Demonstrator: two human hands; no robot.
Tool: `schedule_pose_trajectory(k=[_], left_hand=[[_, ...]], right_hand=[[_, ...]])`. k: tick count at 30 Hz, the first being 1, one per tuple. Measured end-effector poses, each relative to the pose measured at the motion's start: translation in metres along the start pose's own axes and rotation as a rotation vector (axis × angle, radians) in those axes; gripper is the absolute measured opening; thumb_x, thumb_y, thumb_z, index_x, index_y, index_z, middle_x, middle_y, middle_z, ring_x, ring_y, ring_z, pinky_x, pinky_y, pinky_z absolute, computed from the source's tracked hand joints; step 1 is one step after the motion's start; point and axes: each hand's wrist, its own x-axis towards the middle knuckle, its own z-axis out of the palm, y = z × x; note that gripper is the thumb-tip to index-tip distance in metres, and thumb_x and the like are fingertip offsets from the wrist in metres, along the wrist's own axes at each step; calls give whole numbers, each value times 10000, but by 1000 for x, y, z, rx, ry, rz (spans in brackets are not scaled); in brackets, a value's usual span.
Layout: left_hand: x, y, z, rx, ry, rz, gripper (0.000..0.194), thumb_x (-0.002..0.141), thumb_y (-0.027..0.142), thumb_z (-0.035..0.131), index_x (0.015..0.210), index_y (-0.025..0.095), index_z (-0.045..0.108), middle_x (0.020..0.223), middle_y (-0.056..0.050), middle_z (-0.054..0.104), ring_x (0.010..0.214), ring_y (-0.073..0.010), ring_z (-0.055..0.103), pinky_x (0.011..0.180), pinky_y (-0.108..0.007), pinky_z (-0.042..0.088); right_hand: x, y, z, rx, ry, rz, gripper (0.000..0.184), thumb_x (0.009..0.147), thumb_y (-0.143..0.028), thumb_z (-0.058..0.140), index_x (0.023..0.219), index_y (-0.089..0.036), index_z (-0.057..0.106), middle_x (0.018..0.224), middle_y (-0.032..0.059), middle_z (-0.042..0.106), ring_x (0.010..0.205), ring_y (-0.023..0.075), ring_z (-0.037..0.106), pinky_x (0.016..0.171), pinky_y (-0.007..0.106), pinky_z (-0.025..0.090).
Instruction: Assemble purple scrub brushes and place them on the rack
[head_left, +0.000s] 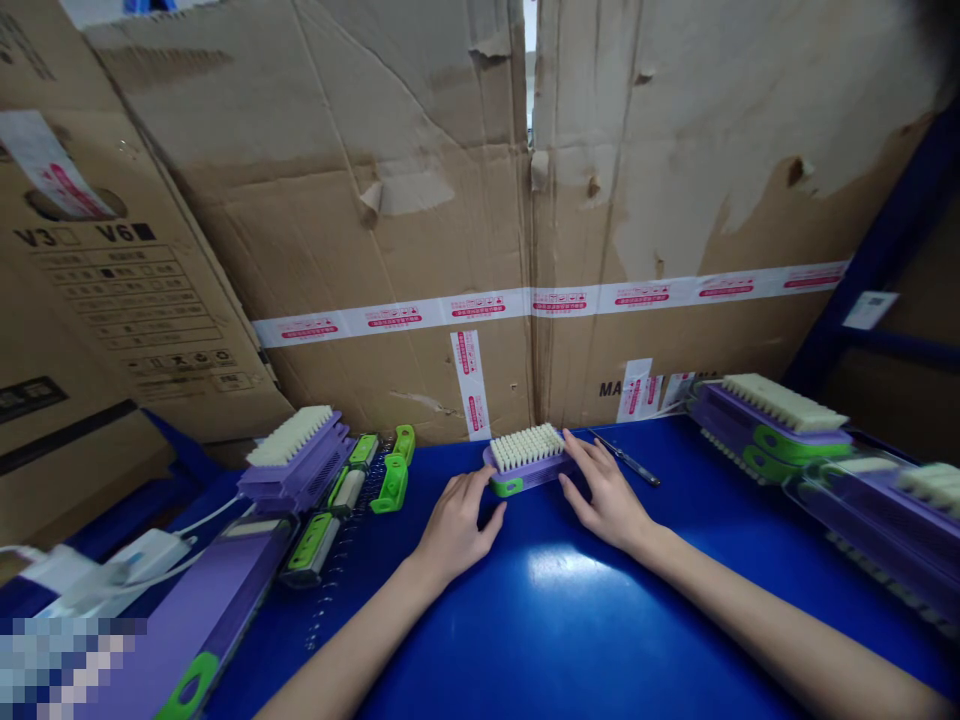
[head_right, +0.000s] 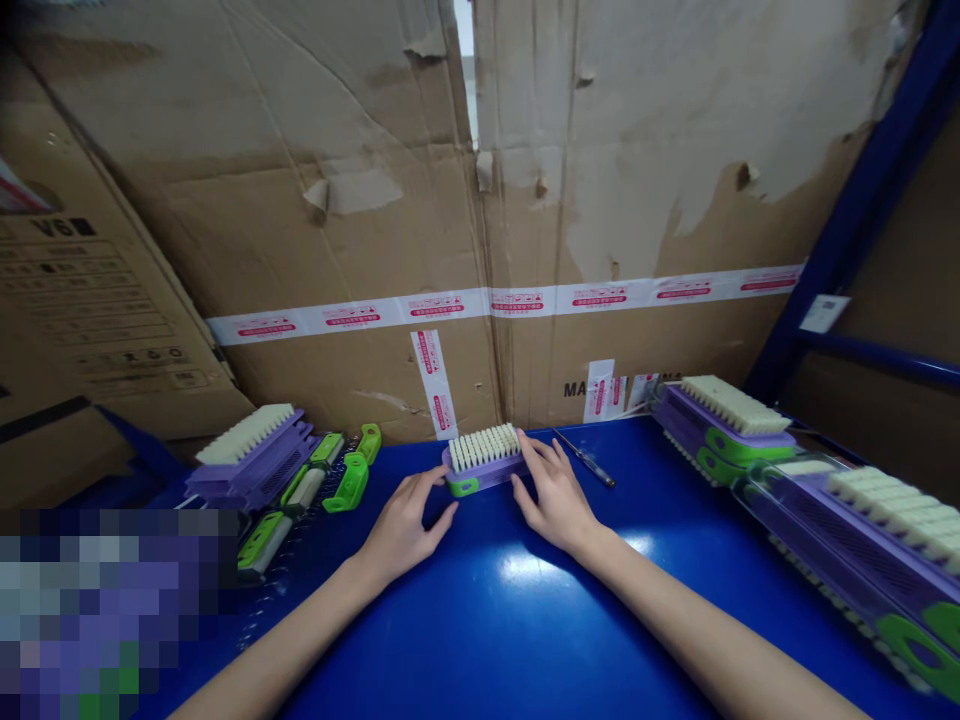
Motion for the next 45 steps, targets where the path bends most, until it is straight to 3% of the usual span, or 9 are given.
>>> schedule_pose_trajectory(k=[11,22,29,33,36,39,41,45], left_hand=[[0,-1,0,-35,-12,0,437,819,210,562,1230,169,419,1047,-114,637,945,-236,612,814,-422,526],[1,0,-3,-38,-71,-3,441,830,221,543,1245,164,404,1083,-127,627,975,-244,608,833,-434,517],[10,13,-19,76,-161,-19,429,819,224,556,1225,149,441,1133,-141,626,1000,-263,611,846,-438,503],[12,17,-40,253,-186,-58,343,846,253,518,1169,140,500,1171,-147,612,1057,-280,588,871,-438,483],[10,11,-70,462,-236,-195,283,881,277,441,1089,124,557,1055,-153,647,954,-284,623,810,-415,494],[3,0,-106,698,-404,-418,323,903,285,340,943,100,602,867,-164,658,818,-303,644,693,-398,497],[-6,-9,-126,781,-526,-568,330,889,262,328,939,90,605,856,-175,663,805,-320,653,640,-386,492],[-26,-24,-145,768,-694,-737,333,874,212,309,874,119,629,887,-176,686,855,-333,665,632,-372,483]], right_hand=[[0,1,-3,62,74,-61,577,879,-193,467,1427,-207,287,1280,141,556,1183,266,515,992,525,427],[3,-4,-8,29,-34,-68,591,880,-222,444,1440,-180,258,1312,150,527,1242,284,462,992,490,449],[5,-4,-7,-7,-61,-56,580,880,-218,442,1429,-149,270,1332,162,502,1287,277,405,1024,468,427],[5,-4,-6,-8,-73,-65,581,874,-210,449,1423,-129,275,1336,167,493,1296,277,389,1036,465,416],[5,-3,-6,-12,-74,-70,585,877,-212,444,1429,-144,262,1338,163,492,1293,281,394,1032,478,416],[4,-3,-6,-8,-74,-71,596,879,-220,441,1439,-166,245,1347,157,489,1296,289,394,1027,494,416],[4,-2,-5,-9,-71,-75,602,880,-223,442,1443,-168,237,1351,158,488,1296,291,395,1025,495,418],[4,-2,-4,-21,-61,-84,613,881,-224,443,1449,-161,219,1343,163,496,1289,294,405,1020,495,421]])
